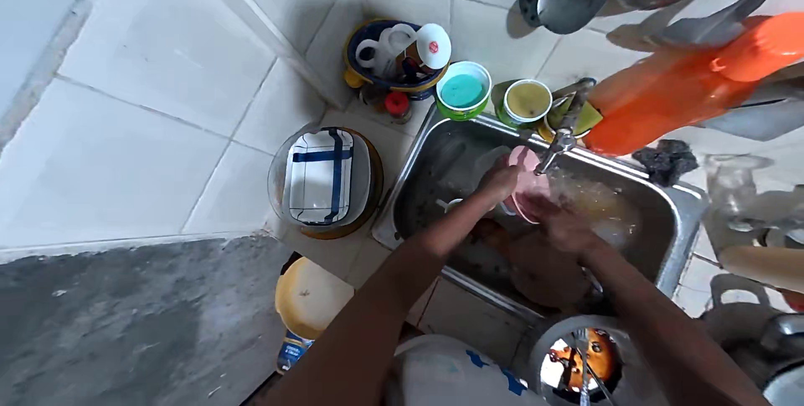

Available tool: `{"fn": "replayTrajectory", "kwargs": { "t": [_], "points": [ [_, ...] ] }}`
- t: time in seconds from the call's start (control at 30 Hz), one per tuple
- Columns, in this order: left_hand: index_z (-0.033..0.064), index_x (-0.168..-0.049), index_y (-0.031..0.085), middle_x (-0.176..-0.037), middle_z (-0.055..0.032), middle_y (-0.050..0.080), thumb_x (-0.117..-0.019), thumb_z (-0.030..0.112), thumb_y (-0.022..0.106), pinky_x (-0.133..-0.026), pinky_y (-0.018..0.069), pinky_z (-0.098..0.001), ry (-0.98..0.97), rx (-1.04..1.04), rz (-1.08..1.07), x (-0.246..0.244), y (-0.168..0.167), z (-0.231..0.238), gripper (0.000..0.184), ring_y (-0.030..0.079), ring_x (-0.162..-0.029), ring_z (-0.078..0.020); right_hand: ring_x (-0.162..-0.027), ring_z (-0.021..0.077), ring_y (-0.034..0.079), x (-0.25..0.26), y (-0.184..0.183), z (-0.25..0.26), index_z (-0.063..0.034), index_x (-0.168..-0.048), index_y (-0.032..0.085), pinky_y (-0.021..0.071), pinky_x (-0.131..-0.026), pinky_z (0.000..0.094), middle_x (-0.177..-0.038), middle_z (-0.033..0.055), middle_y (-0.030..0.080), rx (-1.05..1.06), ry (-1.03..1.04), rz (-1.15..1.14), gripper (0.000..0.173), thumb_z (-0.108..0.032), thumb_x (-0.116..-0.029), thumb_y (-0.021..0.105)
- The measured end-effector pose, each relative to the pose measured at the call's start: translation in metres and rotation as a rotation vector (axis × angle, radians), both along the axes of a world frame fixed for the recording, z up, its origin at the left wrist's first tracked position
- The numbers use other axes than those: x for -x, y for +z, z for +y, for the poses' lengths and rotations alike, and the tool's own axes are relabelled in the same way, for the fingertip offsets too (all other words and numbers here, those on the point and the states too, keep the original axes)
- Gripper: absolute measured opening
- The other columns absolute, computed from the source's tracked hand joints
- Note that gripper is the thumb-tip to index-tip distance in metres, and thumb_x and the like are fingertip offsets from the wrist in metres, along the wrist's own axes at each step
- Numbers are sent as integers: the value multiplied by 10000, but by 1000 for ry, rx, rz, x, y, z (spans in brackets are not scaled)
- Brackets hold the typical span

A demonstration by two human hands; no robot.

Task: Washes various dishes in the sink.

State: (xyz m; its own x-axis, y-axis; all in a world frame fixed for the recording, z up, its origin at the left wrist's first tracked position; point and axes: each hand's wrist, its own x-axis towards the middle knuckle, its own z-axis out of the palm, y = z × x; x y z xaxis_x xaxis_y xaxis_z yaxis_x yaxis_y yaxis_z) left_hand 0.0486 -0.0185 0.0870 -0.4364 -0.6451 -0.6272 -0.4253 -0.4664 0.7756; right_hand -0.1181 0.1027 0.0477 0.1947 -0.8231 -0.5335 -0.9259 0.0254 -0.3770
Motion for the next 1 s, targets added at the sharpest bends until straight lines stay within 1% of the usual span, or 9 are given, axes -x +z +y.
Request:
{"fn": "replayTrajectory", "kwargs": {
  "t": [0.13,0.3,0.37,0.43,0.5,0.63,0.83,0.93,1.0],
  "points": [
    [200,-1636,273,-1500,-206,508,-1076,255,440,-1068,468,-588,-141,414,-218,-18,27,12,587,534,-1342,-376,-1589,414,49,2,-22,-16,-208,-1638,292,104,-1235,673,-1712,93,226,76,-19,182,742,-94,-973,600],
    [134,-1634,257,-1593,-167,420,-1089,280,447,-1122,446,-534,-167,756,-377,-95,70,32,596,500,-1398,-311,-1524,453,282,1,35,-9,-200,-1613,353,396,-1101,667,-1709,174,180,142,-115,151,764,-88,-930,677],
    [60,-1598,302,-1566,-195,430,-1089,288,459,-1156,403,-499,-106,815,-363,-160,88,34,579,473,-1407,-294,-1424,462,447,15,63,19,-131,-1536,487,453,-1047,682,-1655,185,327,84,-196,102,723,-126,-869,765],
    [-119,-1460,422,-1445,-296,510,-1038,190,520,-1132,416,-448,138,933,-350,-218,96,27,532,514,-1351,-308,-1320,446,564,35,91,57,-123,-1507,524,468,-1029,674,-1547,187,494,82,-234,100,575,-220,-964,689],
    [-126,-1500,334,-1449,-241,507,-1053,115,490,-1099,451,-286,416,821,-306,-268,118,17,532,534,-1306,-168,-1223,431,634,43,120,104,-124,-1457,579,489,-1004,668,-1432,182,603,100,-302,95,450,-214,-1018,614],
    [-85,-1410,411,-1216,-152,584,-1060,92,485,-875,582,-319,685,737,-259,-351,117,13,399,630,-1019,-119,-1022,421,715,38,142,200,-113,-1352,663,541,-882,677,-1182,196,723,167,-447,90,346,-196,-1021,612],
    [-53,-1546,278,-1423,-250,506,-1036,191,601,-979,535,-306,731,688,-578,-391,75,8,651,607,-1177,-184,-1166,449,653,12,109,278,-117,-1473,557,503,-949,699,-1323,217,655,102,-769,140,584,-376,-973,711],
    [-73,-1581,253,-1562,-327,358,-950,424,676,-1197,343,-375,545,879,-976,-387,72,6,908,407,-1448,-371,-1147,478,653,1,96,288,-132,-1465,550,485,-954,723,-1288,240,665,123,-915,58,510,-187,-982,702],
    [-92,-1518,399,-1525,-383,371,-964,466,637,-1196,317,-510,440,1168,-1022,-367,81,10,821,380,-1427,-507,-1119,475,669,2,94,296,-117,-1420,594,490,-938,727,-1250,242,684,182,-931,60,430,-84,-995,642]
  ]
}}
